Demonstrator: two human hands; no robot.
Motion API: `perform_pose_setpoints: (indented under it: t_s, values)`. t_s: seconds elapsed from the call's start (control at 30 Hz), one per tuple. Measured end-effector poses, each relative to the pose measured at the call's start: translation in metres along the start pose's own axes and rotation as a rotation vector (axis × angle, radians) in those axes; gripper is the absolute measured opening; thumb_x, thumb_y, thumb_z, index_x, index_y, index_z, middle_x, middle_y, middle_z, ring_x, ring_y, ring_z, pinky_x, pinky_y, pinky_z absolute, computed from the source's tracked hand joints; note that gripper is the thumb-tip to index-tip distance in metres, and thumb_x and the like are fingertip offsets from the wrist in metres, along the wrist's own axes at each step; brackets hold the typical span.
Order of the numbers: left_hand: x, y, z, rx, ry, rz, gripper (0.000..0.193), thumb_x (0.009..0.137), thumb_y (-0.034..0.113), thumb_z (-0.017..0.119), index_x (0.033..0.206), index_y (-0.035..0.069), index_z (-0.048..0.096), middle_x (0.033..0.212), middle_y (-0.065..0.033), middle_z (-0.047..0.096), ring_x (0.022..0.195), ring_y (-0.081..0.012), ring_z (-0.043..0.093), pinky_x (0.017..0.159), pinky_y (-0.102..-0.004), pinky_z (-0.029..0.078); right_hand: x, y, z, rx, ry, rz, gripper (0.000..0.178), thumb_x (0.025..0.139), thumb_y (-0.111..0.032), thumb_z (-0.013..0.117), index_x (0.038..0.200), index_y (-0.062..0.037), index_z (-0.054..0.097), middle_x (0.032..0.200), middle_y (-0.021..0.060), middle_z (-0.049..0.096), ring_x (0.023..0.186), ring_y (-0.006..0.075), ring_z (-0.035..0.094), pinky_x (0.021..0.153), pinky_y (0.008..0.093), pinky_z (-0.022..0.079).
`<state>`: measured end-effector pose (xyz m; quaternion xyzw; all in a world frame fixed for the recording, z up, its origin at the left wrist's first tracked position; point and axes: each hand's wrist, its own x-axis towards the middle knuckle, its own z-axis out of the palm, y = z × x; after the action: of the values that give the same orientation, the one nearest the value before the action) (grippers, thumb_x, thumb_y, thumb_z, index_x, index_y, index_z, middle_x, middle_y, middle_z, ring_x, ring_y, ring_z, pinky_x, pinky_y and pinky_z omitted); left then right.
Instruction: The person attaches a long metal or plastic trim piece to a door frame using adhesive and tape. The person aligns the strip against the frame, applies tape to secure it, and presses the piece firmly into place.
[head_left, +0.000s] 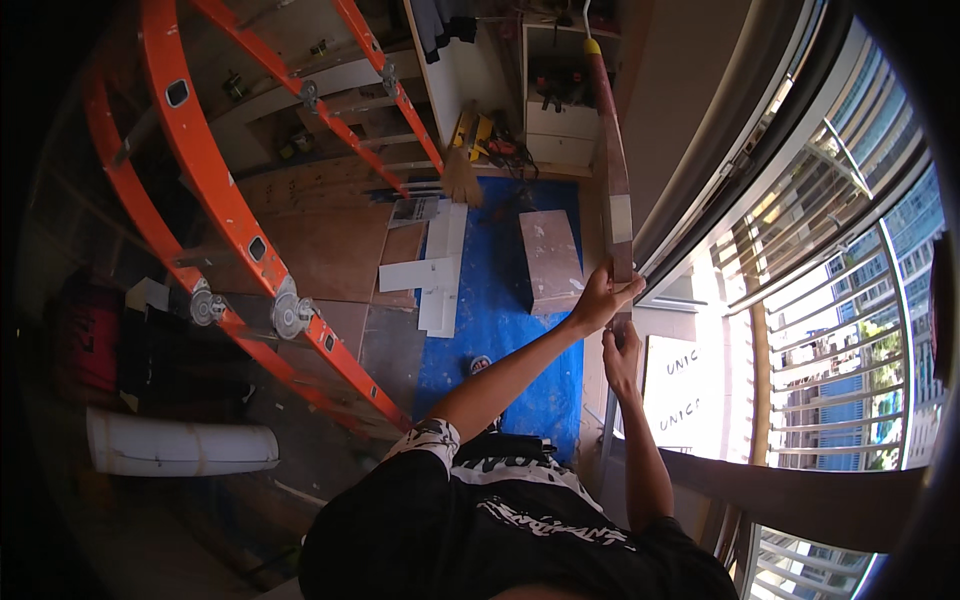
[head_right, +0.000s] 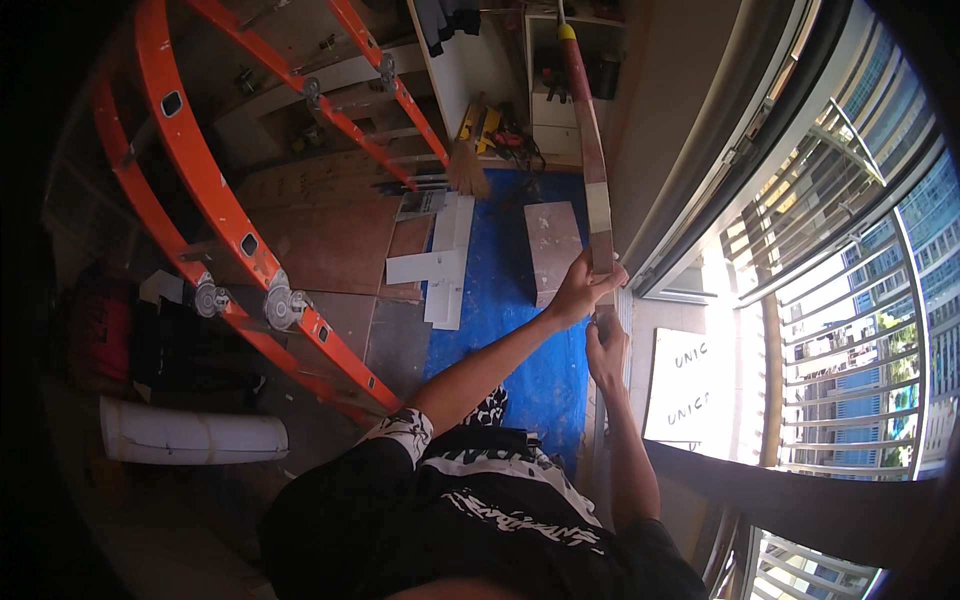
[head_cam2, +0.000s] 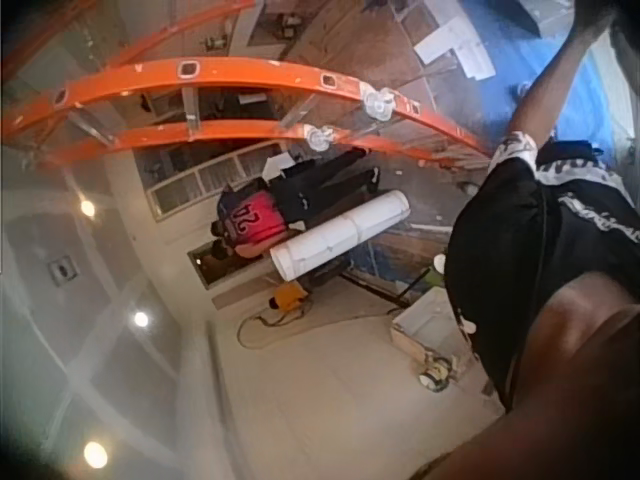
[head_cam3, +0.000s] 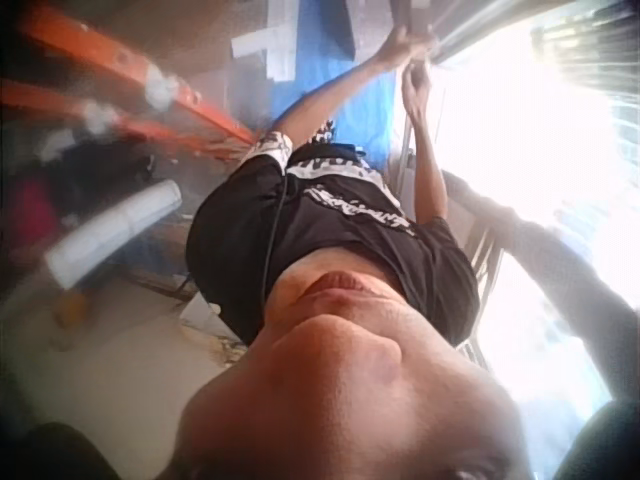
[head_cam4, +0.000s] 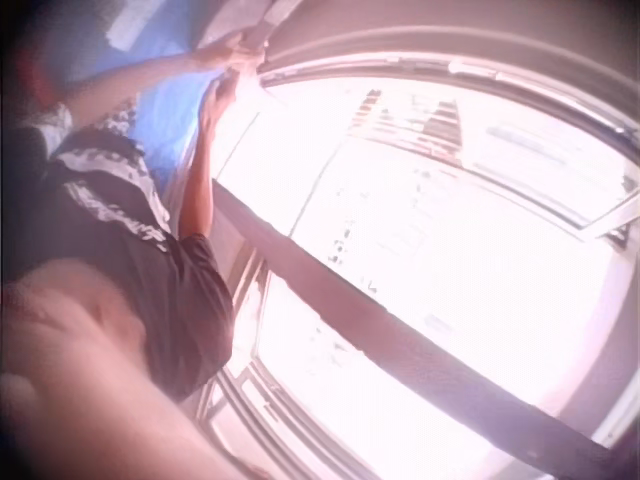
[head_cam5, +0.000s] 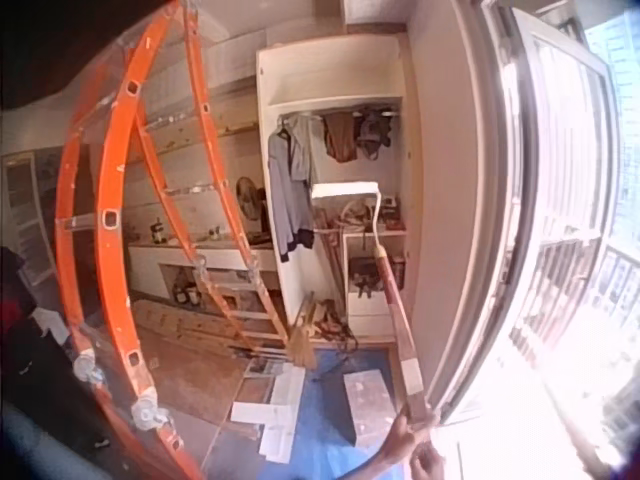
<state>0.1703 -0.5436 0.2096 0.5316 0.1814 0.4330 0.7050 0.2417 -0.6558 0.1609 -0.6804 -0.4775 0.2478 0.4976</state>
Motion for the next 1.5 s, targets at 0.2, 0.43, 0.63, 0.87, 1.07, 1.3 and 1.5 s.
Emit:
perform_pose_setpoints:
  t_s: [0.2, 0.43, 0.63, 0.87, 1.07, 1.3, 1.5]
  values:
    - [0.065, -0.027, -0.11, -0.045, -0.094, -0.196, 0.04, 0.091, 0.004, 0.06, 0.125, 0.005, 0.039, 0.11, -0.0108, 0.062, 0.109, -0.0194, 0.06, 0.1, -0.0348, 0.045, 0.045, 0.027, 0.064, 0.04, -0.134, 0.273, 0.02, 0.084, -0.011, 0.057, 0.098, 0.0036, 0.057, 0.064, 0.009, 0.06, 0.058, 0.0144, 0.058, 0.055, 0.0303, 0.046]
    - [0.13, -0.076, -0.214, -0.044, -0.083, -0.406, 0.038, 0.091, 0.013, 0.063, 0.125, 0.004, 0.046, 0.116, -0.0101, 0.063, 0.115, -0.0197, 0.057, 0.1, -0.0349, 0.043, 0.175, 0.011, 0.137, -0.025, -0.261, 0.412, 0.036, 0.088, -0.028, 0.068, 0.106, -0.0004, 0.053, 0.061, 0.0047, 0.057, 0.045, 0.0109, 0.052, 0.041, 0.0266, 0.042]
    - [0.169, -0.162, -0.359, 0.174, -0.097, -0.618, 0.031, 0.089, 0.028, 0.069, 0.109, 0.005, 0.06, 0.106, -0.0058, 0.065, 0.101, -0.0155, 0.06, 0.089, -0.0313, 0.047, 0.234, 0.089, 0.204, -0.168, -0.132, 0.523, 0.034, 0.09, -0.031, 0.065, 0.094, 0.0028, 0.061, 0.069, 0.0097, 0.063, 0.061, 0.0134, 0.058, 0.057, 0.0315, 0.046]
    - [0.149, -0.278, -0.748, 0.459, 0.698, -0.928, 0.025, 0.09, 0.023, 0.064, 0.107, 0.005, 0.059, 0.096, -0.0078, 0.065, 0.081, -0.0156, 0.065, 0.066, -0.0301, 0.052, 0.316, 0.205, 0.287, -0.238, -0.241, 0.715, 0.037, 0.091, -0.033, 0.064, 0.092, 0.0033, 0.059, 0.06, 0.0031, 0.054, 0.056, 0.0074, 0.047, 0.049, 0.0301, 0.037]
    - [0.157, -0.377, -1.073, 1.104, 1.042, -1.036, 0.052, 0.084, 0.031, 0.063, 0.127, 0.004, 0.052, 0.116, -0.0184, 0.06, 0.109, -0.0335, 0.059, 0.093, -0.0428, 0.048, 0.374, 0.309, 0.341, -0.154, -0.203, 0.955, 0.052, 0.089, -0.035, 0.066, 0.112, 0.01, 0.053, 0.063, 0.0057, 0.058, 0.054, 0.0096, 0.054, 0.046, 0.0261, 0.041]
    - [0.263, -0.466, -1.176, 1.706, 0.452, -1.238, 0.061, 0.084, 0.028, 0.064, 0.137, 0.008, 0.041, 0.134, -0.0212, 0.045, 0.119, -0.0354, 0.052, 0.093, -0.0483, 0.048, 0.344, 0.397, 0.341, -0.326, -0.098, 0.895, 0.037, 0.092, -0.031, 0.063, 0.105, 0.0011, 0.049, 0.061, -0.0013, 0.045, 0.047, 0.0058, 0.042, 0.04, 0.0223, 0.029]
    - [0.316, -0.57, -1.165, 2.155, 0.112, -1.021, 0.063, 0.088, 0.034, 0.061, 0.143, 0.017, 0.036, 0.141, -0.0138, 0.04, 0.125, -0.0338, 0.046, 0.096, -0.0532, 0.042, 0.367, 0.408, 0.344, -0.41, -0.147, 0.901, 0.039, 0.089, -0.038, 0.066, 0.091, -0.0022, 0.05, 0.055, -0.0036, 0.043, 0.042, 0.006, 0.039, 0.038, 0.0232, 0.028]
